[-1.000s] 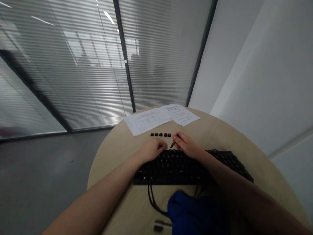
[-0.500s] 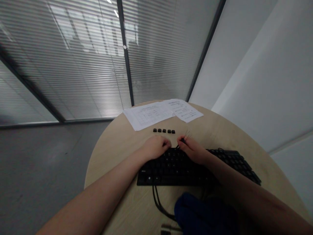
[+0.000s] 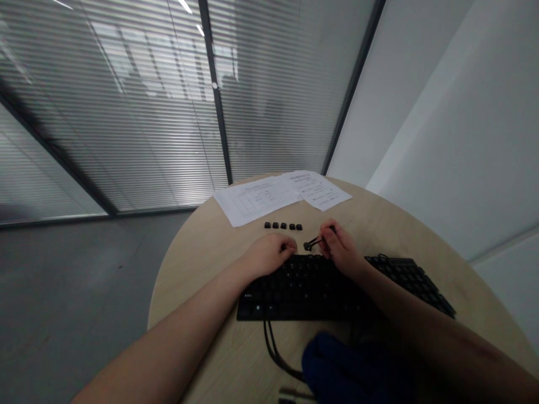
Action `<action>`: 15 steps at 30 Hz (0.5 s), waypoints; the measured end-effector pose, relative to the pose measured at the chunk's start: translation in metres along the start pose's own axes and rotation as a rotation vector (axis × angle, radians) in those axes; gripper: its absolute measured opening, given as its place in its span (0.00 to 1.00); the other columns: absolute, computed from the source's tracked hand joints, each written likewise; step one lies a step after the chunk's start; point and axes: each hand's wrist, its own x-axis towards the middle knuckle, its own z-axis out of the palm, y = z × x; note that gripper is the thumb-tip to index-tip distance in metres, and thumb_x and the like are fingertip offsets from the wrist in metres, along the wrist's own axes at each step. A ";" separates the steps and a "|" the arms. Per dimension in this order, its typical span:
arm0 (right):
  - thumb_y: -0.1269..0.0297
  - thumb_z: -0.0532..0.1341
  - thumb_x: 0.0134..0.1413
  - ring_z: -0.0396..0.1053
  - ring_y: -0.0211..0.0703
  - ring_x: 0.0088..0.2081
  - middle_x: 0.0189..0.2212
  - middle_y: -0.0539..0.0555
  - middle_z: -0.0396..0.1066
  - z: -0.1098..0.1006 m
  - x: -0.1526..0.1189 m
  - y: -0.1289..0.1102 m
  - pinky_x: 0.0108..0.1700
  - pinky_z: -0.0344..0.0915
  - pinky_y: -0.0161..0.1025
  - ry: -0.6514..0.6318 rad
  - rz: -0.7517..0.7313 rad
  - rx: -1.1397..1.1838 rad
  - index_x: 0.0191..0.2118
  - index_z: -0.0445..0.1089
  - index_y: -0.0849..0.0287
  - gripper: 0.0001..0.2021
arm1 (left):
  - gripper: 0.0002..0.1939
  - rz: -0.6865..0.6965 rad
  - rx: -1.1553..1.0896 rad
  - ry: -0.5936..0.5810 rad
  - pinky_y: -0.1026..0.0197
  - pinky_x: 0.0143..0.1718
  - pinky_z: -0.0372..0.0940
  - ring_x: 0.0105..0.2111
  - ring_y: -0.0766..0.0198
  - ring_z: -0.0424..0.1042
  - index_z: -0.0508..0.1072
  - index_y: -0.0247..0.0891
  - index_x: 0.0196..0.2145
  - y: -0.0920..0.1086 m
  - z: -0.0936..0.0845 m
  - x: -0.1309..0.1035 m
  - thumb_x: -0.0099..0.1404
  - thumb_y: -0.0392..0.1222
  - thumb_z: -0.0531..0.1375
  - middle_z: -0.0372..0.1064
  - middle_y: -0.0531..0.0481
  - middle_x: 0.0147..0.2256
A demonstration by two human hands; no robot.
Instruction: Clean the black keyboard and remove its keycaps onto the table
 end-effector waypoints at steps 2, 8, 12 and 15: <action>0.45 0.51 0.66 0.56 0.36 0.20 0.21 0.43 0.59 0.001 0.001 0.001 0.22 0.53 0.34 0.003 0.012 0.049 0.36 0.57 0.53 0.16 | 0.12 0.024 -0.049 0.071 0.58 0.42 0.67 0.39 0.59 0.74 0.77 0.40 0.45 0.004 -0.003 -0.003 0.66 0.39 0.58 0.77 0.48 0.42; 0.45 0.53 0.65 0.57 0.35 0.20 0.23 0.45 0.63 0.004 0.002 -0.009 0.23 0.54 0.35 -0.054 0.025 0.075 0.37 0.58 0.53 0.16 | 0.12 0.121 -0.102 0.089 0.56 0.44 0.68 0.41 0.58 0.73 0.76 0.42 0.46 0.011 -0.010 -0.007 0.63 0.42 0.63 0.76 0.48 0.43; 0.47 0.52 0.66 0.58 0.36 0.21 0.24 0.45 0.63 0.004 0.001 -0.013 0.24 0.55 0.36 -0.119 -0.001 0.044 0.38 0.59 0.53 0.15 | 0.07 0.098 -0.107 0.083 0.58 0.42 0.67 0.37 0.60 0.73 0.78 0.42 0.39 0.013 -0.010 -0.006 0.63 0.40 0.63 0.76 0.51 0.38; 0.50 0.54 0.65 0.58 0.38 0.23 0.23 0.46 0.62 0.002 0.000 -0.014 0.27 0.56 0.37 -0.100 -0.067 -0.066 0.36 0.61 0.53 0.13 | 0.06 0.092 -0.122 0.073 0.59 0.41 0.66 0.37 0.61 0.73 0.78 0.42 0.38 0.011 -0.009 -0.005 0.61 0.39 0.65 0.77 0.52 0.37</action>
